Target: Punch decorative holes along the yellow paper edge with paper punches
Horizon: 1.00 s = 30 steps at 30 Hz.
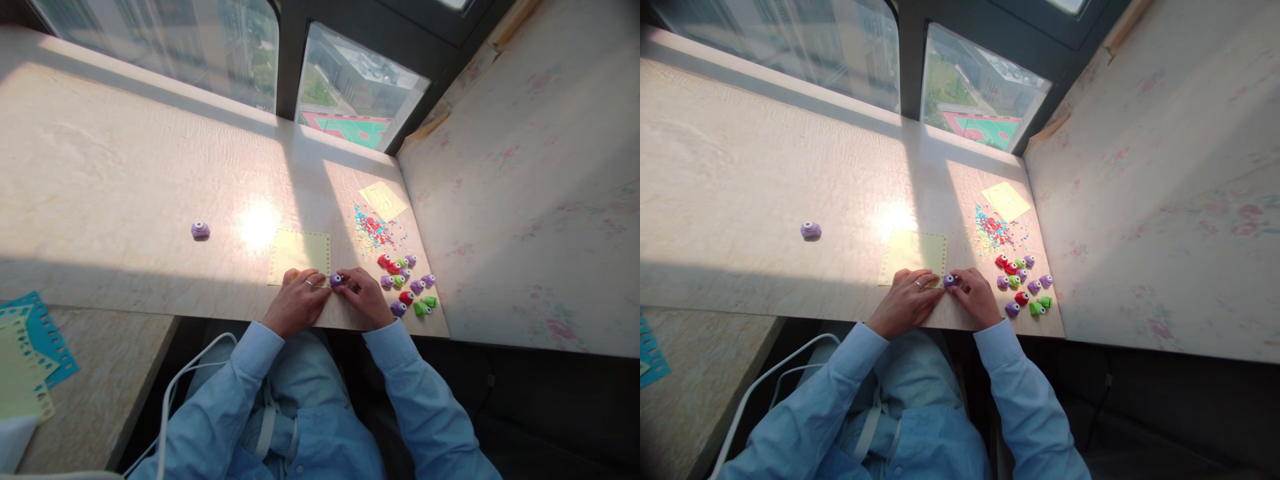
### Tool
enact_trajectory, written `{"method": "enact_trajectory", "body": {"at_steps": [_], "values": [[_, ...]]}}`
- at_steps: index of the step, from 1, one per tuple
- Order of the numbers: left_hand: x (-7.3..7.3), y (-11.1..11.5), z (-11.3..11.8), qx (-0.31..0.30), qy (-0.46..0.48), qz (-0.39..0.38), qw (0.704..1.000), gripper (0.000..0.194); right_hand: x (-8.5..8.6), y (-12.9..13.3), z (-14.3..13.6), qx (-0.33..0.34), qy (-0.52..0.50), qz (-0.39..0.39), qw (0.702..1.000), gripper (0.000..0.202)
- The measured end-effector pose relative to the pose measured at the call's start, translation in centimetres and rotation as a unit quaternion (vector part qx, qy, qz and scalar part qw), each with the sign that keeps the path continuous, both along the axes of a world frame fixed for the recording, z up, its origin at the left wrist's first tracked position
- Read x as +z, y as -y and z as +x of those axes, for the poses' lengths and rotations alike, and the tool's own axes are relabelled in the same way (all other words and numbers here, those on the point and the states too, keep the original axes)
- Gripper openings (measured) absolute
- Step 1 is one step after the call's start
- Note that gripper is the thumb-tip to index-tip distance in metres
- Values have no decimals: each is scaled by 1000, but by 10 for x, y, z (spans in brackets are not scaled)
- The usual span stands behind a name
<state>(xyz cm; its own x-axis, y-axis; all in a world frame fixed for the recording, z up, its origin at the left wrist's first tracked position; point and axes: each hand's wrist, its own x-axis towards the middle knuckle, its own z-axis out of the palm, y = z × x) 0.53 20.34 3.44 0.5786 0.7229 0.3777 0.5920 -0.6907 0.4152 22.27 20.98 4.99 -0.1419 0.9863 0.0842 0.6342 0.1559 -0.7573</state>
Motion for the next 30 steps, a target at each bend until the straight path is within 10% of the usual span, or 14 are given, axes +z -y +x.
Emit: {"method": "enact_trajectory", "body": {"at_steps": [21,30], "values": [[-1,1,-1,47,120,2,992,29,0,5,-6,-14,-1,18,1000,38],[-5,1,3,124,-1,9,992,27,6,20,-6,-67,-50,35,996,19]]}}
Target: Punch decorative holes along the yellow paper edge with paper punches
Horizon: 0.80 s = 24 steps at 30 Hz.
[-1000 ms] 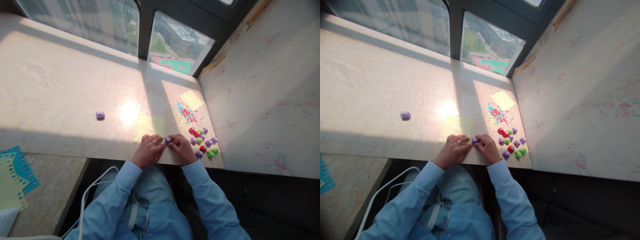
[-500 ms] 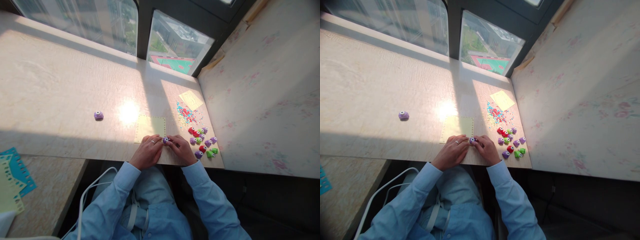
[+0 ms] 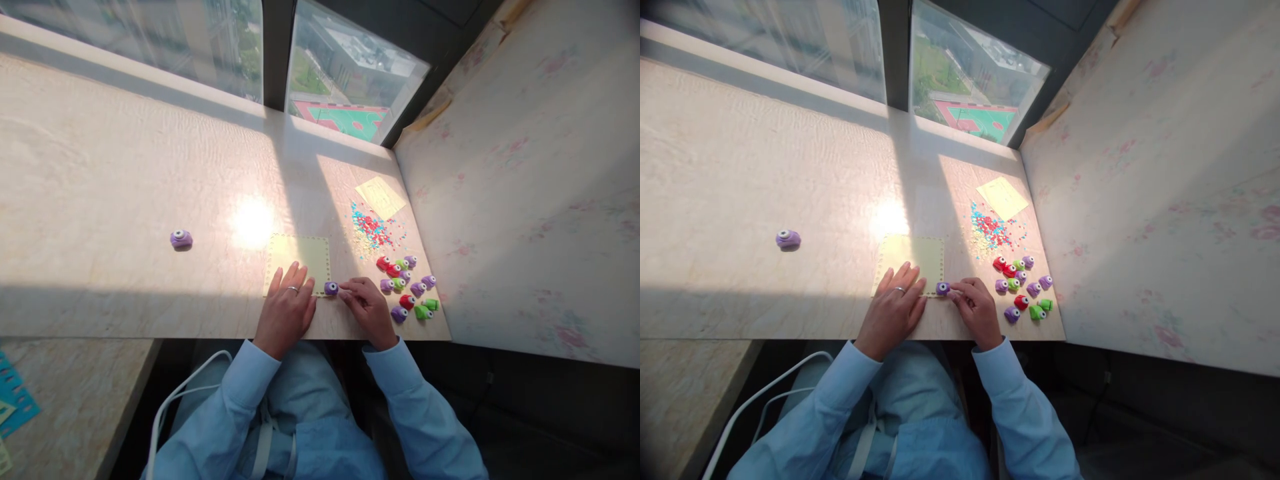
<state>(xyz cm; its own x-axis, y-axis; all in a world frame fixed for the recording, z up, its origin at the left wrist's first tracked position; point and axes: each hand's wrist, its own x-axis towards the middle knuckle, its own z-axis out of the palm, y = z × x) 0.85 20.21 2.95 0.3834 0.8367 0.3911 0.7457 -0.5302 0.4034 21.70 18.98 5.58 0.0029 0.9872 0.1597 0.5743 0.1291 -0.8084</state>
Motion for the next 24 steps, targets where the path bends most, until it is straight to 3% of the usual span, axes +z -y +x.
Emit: {"method": "enact_trajectory", "body": {"at_steps": [7,13,18,24], "values": [[2,2,-1,9,-1,-7,1000,31,-2,28,-1,-22,-26,-19,999,7],[5,1,0,19,-5,-22,1000,33,5,39,0,19,-11,-43,999,11],[6,1,0,10,0,-29,1000,33,12,34,1,13,-21,-65,998,17],[7,1,0,0,-8,-23,1000,31,12,16,-6,-56,-12,-102,993,30]]}}
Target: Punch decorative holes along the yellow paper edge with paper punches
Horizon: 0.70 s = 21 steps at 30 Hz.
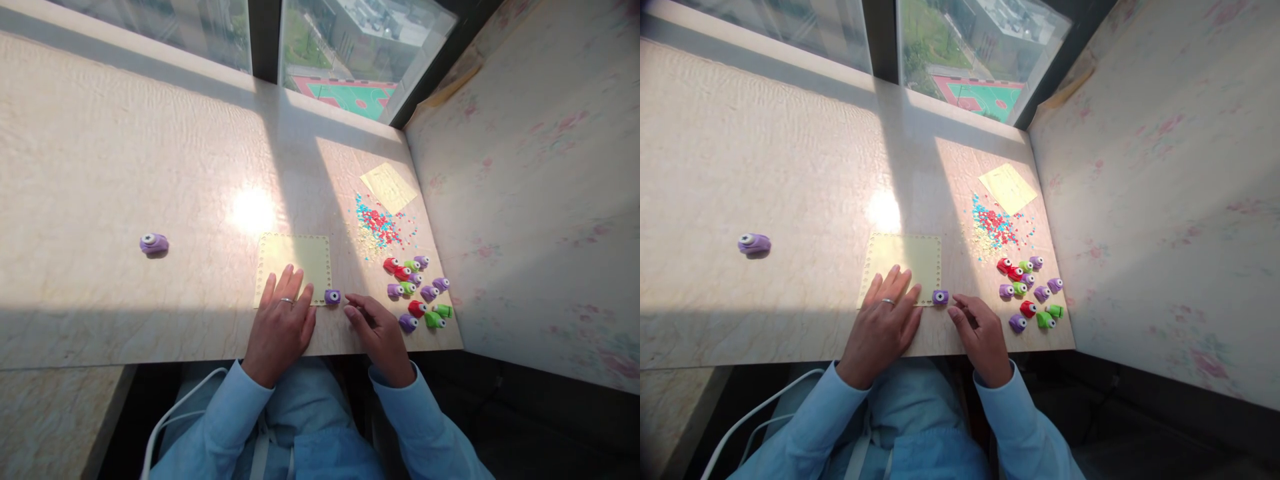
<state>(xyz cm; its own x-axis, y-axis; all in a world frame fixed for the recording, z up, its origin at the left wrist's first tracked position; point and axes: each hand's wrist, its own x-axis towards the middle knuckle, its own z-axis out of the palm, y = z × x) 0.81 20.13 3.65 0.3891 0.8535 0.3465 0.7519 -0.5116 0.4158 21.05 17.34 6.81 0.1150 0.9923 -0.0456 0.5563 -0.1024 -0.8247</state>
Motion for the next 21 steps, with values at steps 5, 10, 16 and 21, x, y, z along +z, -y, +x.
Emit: {"method": "enact_trajectory", "body": {"at_steps": [5,10,16,21], "values": [[1,0,0,-6,-13,5,1000,32,3,-12,-5,-7,4,-51,999,40],[1,0,1,-4,-22,3,1000,35,6,-20,-10,-11,-14,-66,998,44],[1,-1,2,3,-34,-2,999,37,5,-27,-12,-3,-3,-66,998,43],[-1,-1,2,5,-41,2,999,38,5,-31,-13,-5,-1,-83,997,42]]}}
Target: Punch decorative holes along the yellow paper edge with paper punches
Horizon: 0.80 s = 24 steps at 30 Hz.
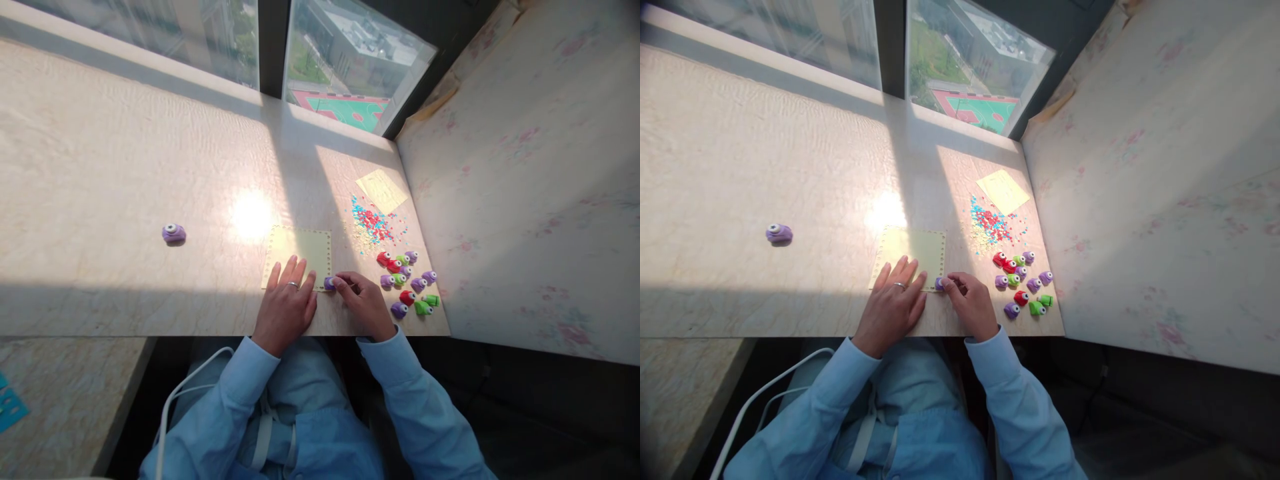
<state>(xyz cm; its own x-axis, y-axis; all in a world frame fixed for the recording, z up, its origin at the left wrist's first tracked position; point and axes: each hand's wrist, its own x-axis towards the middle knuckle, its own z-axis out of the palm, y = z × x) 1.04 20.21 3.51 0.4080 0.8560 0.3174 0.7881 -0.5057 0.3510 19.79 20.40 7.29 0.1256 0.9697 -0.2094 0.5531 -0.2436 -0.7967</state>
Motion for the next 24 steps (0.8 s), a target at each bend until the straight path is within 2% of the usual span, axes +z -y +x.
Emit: {"method": "enact_trajectory", "body": {"at_steps": [11,18,24], "values": [[-2,1,-1,-1,-11,13,1000,39,1,-9,2,-5,-55,-52,997,41],[-2,1,0,-1,-11,15,1000,39,12,-24,7,15,-85,-135,987,34],[-2,0,0,-2,-6,7,1000,39,11,-38,12,25,-96,-188,977,38]]}}
